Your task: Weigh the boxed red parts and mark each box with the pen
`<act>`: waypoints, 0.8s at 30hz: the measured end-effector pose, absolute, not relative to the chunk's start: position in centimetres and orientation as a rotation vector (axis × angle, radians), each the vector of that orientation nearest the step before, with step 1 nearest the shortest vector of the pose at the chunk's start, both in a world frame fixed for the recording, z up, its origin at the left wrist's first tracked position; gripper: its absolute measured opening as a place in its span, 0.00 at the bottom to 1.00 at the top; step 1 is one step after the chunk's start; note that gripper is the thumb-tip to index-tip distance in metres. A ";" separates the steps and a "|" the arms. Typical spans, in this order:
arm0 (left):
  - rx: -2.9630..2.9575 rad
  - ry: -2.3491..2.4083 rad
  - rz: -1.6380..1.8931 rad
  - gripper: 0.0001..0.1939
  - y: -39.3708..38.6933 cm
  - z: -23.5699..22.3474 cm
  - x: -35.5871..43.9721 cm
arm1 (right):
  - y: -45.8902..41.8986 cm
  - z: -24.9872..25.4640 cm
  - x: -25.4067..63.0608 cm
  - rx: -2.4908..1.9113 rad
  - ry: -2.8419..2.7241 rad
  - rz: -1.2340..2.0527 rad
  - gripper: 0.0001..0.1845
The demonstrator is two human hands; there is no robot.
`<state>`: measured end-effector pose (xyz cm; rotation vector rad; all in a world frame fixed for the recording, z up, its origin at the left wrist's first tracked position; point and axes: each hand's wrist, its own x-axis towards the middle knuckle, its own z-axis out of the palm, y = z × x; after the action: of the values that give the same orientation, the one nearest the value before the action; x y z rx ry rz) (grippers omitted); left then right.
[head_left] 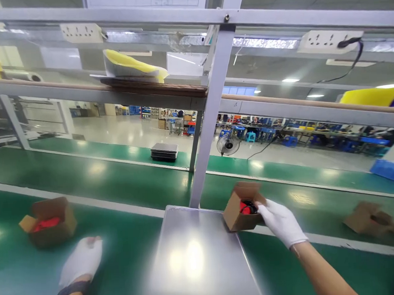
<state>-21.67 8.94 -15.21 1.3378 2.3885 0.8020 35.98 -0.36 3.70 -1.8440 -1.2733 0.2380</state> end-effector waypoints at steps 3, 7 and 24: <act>1.425 2.209 0.678 0.23 8.3 -13.7 -16.4 | -3.7 4.3 31.4 -1.699 -1.468 0.486 0.18; 1.571 2.036 0.689 0.24 5.8 -12.5 -12.6 | -5.9 0.7 29.4 -1.409 -1.179 0.716 0.29; 1.435 1.689 0.972 0.21 -2.5 -11.9 -7.9 | -8.0 -11.5 32.0 -1.595 -0.668 0.591 0.30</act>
<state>-7.91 -2.48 -11.92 1.4346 1.6895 0.9717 32.05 -7.99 -11.47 -1.5952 -0.6676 0.5914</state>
